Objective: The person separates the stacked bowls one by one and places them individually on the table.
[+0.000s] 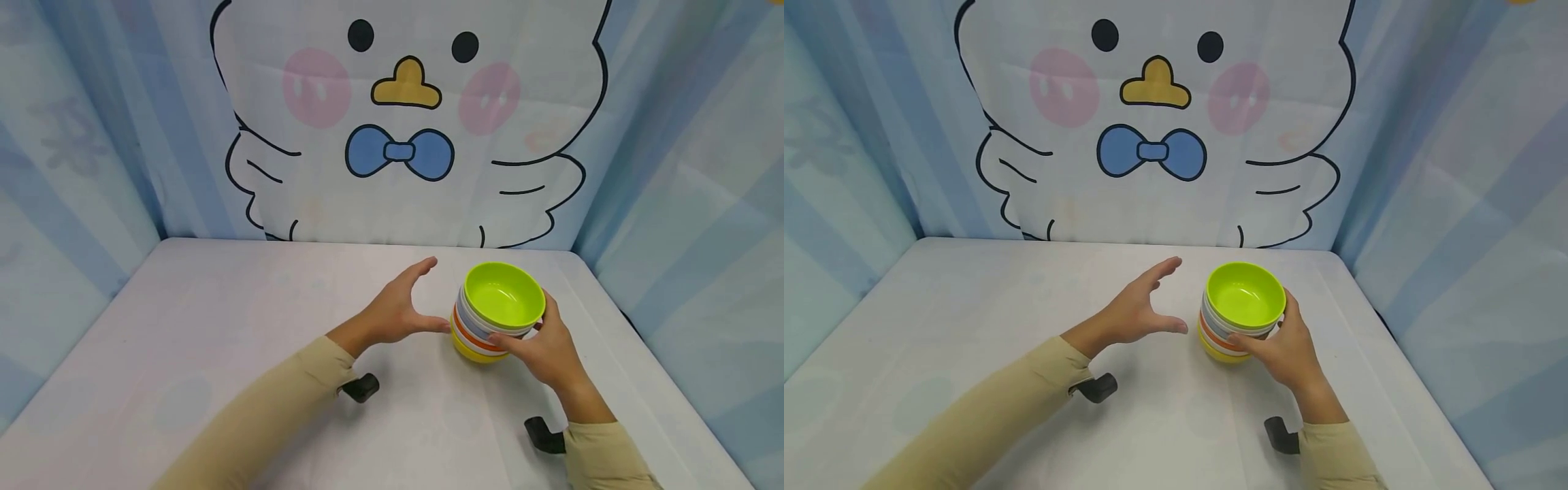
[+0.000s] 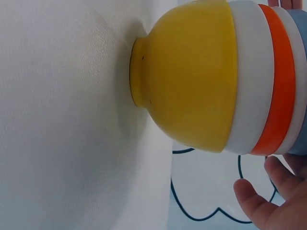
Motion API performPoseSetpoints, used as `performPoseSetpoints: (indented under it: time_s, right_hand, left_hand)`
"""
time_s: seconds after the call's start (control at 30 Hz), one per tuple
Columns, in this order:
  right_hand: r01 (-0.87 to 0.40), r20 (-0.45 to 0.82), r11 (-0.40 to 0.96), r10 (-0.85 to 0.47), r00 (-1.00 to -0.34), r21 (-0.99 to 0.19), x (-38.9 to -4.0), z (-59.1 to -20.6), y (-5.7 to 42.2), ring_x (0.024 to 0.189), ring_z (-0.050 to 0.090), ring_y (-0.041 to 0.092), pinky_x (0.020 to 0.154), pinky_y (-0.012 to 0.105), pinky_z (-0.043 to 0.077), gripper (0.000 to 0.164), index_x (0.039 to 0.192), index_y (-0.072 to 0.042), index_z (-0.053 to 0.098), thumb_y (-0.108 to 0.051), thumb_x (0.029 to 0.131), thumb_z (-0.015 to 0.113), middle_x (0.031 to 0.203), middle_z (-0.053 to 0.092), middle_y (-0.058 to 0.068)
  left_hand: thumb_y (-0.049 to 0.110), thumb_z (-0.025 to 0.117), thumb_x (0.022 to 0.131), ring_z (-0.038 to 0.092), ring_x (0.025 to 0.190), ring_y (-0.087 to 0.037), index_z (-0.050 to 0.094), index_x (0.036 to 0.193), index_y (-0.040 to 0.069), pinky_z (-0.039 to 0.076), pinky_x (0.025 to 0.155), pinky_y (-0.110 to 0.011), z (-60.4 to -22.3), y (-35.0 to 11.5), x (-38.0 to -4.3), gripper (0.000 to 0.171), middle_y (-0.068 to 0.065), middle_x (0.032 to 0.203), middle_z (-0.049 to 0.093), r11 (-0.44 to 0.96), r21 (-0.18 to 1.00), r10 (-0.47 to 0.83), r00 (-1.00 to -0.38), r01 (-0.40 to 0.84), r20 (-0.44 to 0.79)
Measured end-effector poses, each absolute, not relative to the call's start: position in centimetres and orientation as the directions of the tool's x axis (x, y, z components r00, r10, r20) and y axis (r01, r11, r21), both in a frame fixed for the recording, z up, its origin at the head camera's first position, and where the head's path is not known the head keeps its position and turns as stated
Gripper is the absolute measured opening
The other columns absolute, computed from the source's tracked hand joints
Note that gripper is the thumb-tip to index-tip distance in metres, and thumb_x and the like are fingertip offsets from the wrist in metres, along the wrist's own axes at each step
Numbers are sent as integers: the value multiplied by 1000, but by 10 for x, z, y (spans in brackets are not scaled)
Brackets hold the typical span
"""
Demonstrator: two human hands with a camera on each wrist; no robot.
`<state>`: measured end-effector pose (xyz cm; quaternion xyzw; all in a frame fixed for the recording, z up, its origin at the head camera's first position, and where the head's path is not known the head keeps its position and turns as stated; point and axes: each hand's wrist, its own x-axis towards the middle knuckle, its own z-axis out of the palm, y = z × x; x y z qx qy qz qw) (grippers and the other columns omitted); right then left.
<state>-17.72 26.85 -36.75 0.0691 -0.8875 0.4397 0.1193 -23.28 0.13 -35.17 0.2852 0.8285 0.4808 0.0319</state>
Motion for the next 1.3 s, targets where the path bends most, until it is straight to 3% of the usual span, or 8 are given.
performPoseSetpoints:
  time_s: [0.23,0.47,0.83,1.3]
  right_hand:
    - [-226,280,623,-11,-960,-749,-178,-372,267,129,40,41,102,70,34,102,154,-1,19,-22,81,86,146,39,22]
    - [-207,274,633,9,-962,-746,-176,-372,268,129,40,41,101,70,35,104,154,0,18,-25,80,87,146,39,23]
    - [-217,285,644,2,-959,-733,-177,-372,267,129,40,42,100,70,36,104,154,1,18,-24,80,87,147,38,23]
    - [-200,266,644,5,-964,-739,-177,-369,266,131,38,42,101,68,37,103,155,1,15,-28,83,84,149,34,24]
  left_hand:
    - [36,87,78,37,141,-21,29,157,10,35,113,-39,-349,16,-237,102,-5,158,36,348,820,534,-815,455,225]
    - [40,86,79,34,144,-22,28,158,12,34,113,-45,-348,30,-239,101,-5,160,34,366,822,542,-818,436,193]
    - [36,88,75,29,146,-21,19,160,12,33,114,-44,-348,49,-241,111,-4,163,25,320,842,564,-802,434,199]
    - [29,88,77,45,130,-13,16,160,11,41,105,-26,-355,68,-245,111,-5,153,37,214,885,589,-778,412,220]
